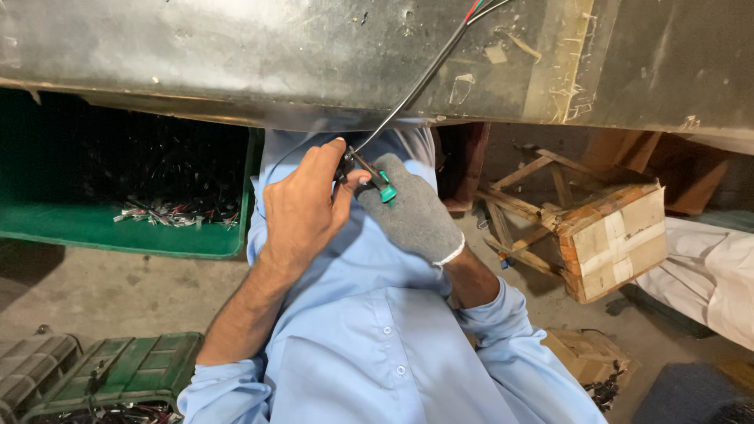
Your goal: The person sits at a workbench assembling electrical plug connectors. They pick up a wired plug body, use pliers to grip and work on the connector, and manipulate the wire and terminals by hand, placing finished plug assemblies on the bench and taking new ones from a pile.
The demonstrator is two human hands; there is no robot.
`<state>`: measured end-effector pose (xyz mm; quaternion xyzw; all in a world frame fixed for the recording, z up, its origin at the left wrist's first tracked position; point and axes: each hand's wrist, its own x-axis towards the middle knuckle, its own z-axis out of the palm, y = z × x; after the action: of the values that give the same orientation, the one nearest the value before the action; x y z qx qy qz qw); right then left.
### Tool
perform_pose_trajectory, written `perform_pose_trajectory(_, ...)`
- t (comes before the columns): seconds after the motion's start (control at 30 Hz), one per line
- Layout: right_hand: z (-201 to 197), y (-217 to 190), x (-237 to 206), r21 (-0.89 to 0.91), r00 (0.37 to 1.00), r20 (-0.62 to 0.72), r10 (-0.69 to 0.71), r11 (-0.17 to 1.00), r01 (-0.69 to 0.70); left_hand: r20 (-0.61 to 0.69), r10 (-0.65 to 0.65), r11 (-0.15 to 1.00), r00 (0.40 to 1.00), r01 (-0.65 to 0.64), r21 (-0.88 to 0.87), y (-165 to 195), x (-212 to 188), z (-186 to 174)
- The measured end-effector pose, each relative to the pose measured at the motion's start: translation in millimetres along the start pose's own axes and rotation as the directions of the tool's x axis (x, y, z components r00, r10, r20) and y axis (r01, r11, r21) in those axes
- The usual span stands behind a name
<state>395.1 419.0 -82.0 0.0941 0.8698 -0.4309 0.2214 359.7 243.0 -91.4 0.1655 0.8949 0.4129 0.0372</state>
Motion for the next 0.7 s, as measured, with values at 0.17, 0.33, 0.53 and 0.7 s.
perform_pose_trajectory(0.17, -0.8, 3.7, 2.3, -0.040, 0.996, -0.028, -0.089, 0.995, 0.088, 0.025, 0.005, 0.997, 1.000, -0.004, -0.075, -2.4, 0.8, -2.0)
perform_pose_trajectory(0.33, -4.6, 13.0, 0.3, -0.023, 0.952, -0.115, -0.284, 0.959, 0.283, 0.323, -0.061, 0.735, 0.945, 0.261, -0.625, -19.0, -1.2, -3.9)
perform_pose_trajectory(0.53, -6.6, 10.3, 7.6, 0.046, 0.955, -0.077, -0.285, 0.956, 0.289, 0.454, -0.100, 0.336, 0.885, 0.460, -0.822, -30.1, -2.2, 9.5)
perform_pose_trajectory(0.7, -7.8, 3.1, 2.8, -0.039, 0.962, -0.133, -0.240, 0.971, 0.237, 0.182, -0.120, 0.699, 0.976, 0.214, -0.683, -21.7, -4.5, 11.8)
